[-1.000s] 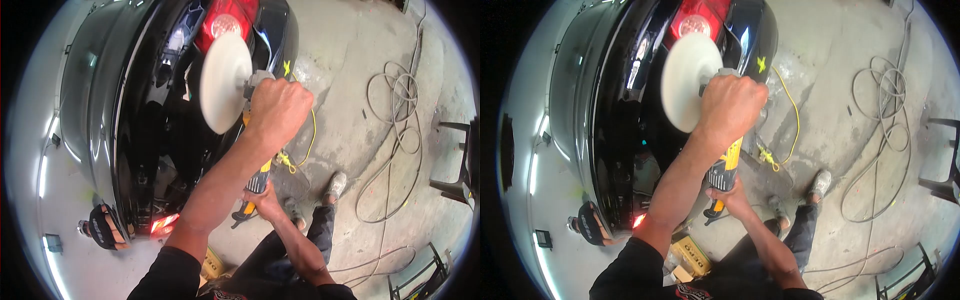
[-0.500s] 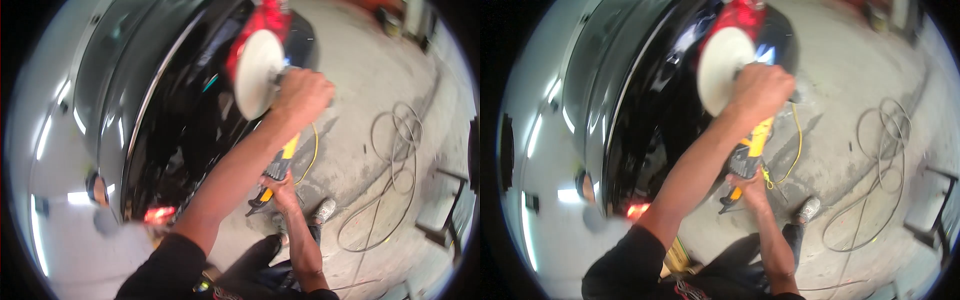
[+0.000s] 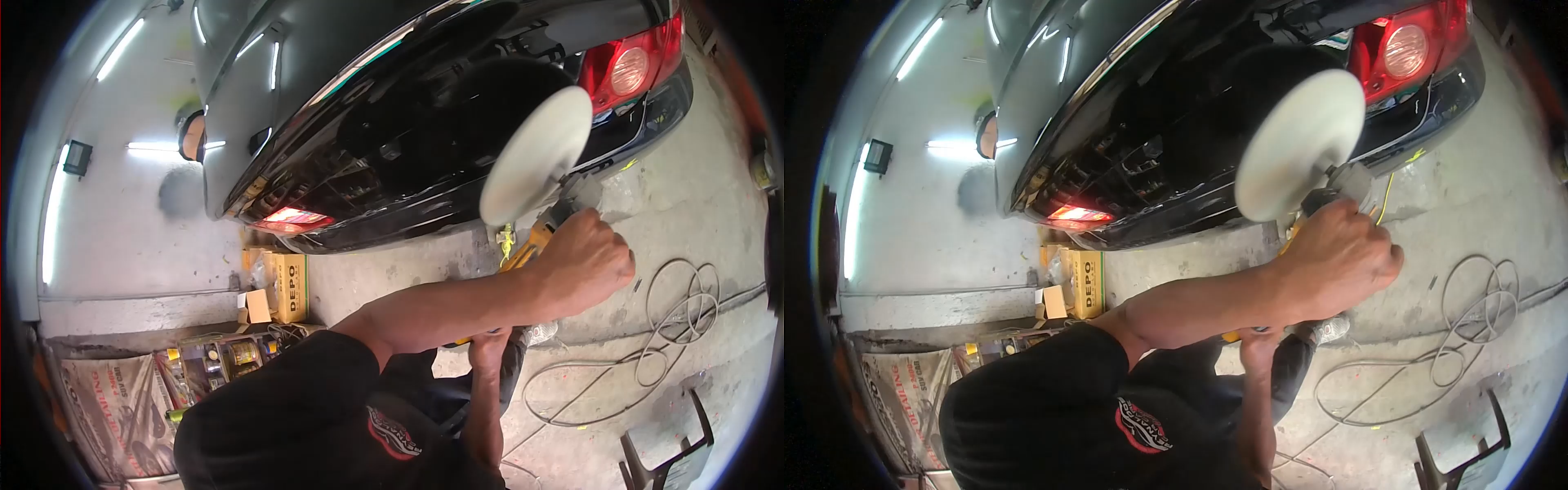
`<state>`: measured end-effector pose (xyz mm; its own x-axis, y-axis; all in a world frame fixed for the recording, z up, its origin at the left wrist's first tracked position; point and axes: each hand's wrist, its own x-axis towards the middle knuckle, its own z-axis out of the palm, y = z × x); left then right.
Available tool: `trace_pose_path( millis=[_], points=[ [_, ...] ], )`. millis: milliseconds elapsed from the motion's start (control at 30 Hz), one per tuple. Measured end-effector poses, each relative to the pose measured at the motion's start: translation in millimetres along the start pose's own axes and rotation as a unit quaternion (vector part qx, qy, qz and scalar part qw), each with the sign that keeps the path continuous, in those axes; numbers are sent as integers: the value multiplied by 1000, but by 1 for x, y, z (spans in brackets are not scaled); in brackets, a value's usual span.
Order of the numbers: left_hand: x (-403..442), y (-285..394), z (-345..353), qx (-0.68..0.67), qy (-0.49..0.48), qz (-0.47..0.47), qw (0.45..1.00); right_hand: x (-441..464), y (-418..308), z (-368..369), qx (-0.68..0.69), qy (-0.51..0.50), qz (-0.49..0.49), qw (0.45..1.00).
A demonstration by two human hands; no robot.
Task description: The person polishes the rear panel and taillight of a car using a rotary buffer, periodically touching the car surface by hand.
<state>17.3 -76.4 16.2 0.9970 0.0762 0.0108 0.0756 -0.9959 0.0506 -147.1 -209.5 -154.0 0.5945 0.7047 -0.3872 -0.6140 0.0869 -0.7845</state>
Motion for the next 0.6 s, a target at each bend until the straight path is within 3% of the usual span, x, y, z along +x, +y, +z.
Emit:
trace_pose_path(
  millis=[100,133,267,367,600],
  points=[
    [-46,-18,-15,-11,-21,3,1000,-30,13,40,-10,13,9,1000],
    [-64,-26,-16,-17,-20,-1,1000,-40,15,54,49,18,49,997],
    [-132,-64,-29,-79,27,14,996,-73,33,90,53,29,125,990],
    [-176,-87,-30,-121,44,18,991,-97,50,119,-31,88,76,993],
    [-249,-123,-29,-209,104,6,972,-135,35,147,-215,143,116,959]
  ],
)
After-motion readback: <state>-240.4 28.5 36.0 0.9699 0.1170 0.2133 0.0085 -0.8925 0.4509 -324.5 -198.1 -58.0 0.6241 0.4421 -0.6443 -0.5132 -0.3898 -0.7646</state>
